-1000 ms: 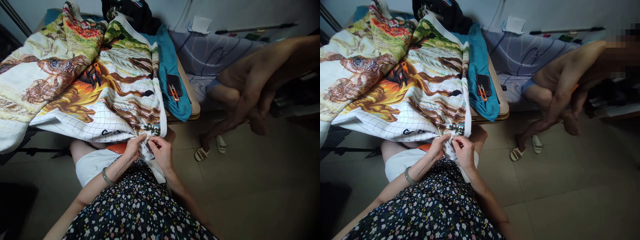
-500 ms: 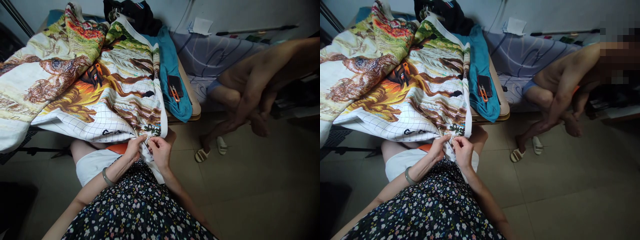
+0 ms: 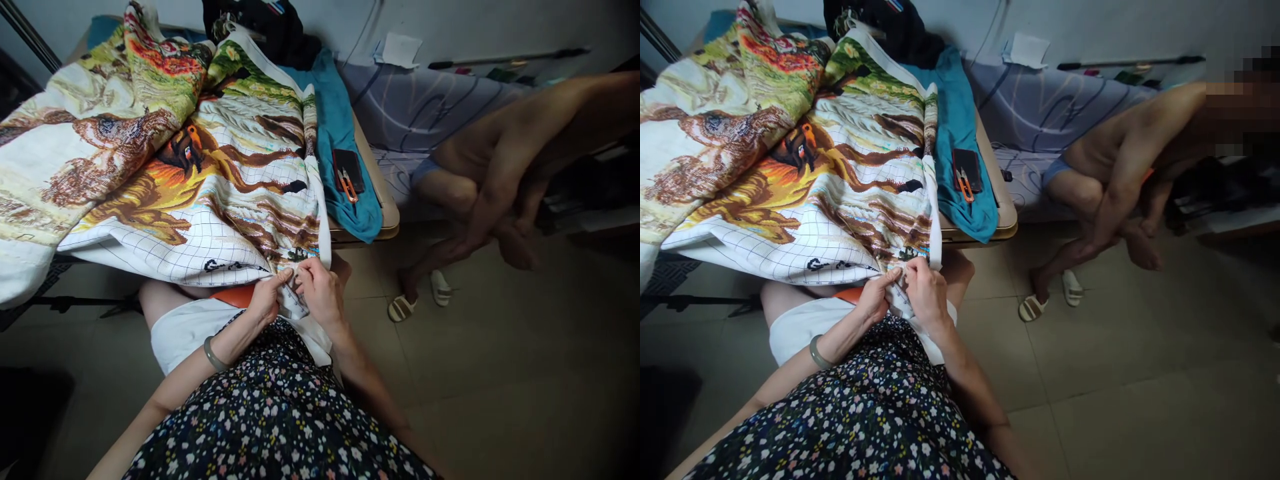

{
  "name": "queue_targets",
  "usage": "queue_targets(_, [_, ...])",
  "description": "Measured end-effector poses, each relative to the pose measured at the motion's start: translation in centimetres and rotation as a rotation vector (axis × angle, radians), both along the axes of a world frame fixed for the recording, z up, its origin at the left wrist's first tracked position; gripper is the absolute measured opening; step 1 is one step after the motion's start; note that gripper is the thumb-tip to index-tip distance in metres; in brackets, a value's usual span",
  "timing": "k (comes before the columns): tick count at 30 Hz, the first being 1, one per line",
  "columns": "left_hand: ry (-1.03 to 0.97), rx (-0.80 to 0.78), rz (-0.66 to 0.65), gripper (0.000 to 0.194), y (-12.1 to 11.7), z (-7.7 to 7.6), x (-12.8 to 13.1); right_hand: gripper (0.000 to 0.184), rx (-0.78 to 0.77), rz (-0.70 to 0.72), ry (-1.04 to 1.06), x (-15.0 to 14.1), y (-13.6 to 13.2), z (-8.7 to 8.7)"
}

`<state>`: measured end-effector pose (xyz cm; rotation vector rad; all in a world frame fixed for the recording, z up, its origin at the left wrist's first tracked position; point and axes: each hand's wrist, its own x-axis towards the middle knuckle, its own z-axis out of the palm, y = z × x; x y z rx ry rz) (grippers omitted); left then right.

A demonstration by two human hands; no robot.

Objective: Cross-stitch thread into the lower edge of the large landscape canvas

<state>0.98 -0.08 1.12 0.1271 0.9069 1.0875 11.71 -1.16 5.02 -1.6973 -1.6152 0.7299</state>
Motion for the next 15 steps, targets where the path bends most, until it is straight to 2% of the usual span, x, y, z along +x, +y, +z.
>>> queue_targets(5, [0.003,-0.009,0.002,0.042,0.1,0.4,0.0,0.025,0.137,-0.215,0.436,1.3,0.4,1.0])
queue_targets(8, [0.000,-0.011,0.015,0.043,0.1,0.6,0.0,0.032,0.071,-0.184,0.749,2.3,0.7,1.8])
queue_targets(10, [0.001,-0.016,0.017,0.043,0.1,0.6,0.0,0.036,0.019,-0.158,0.876,3.0,0.9,2.2])
queue_targets(15, [0.015,-0.036,0.041,0.044,0.1,0.4,0.1,0.037,0.136,-0.186,1.010,4.3,1.1,2.6])
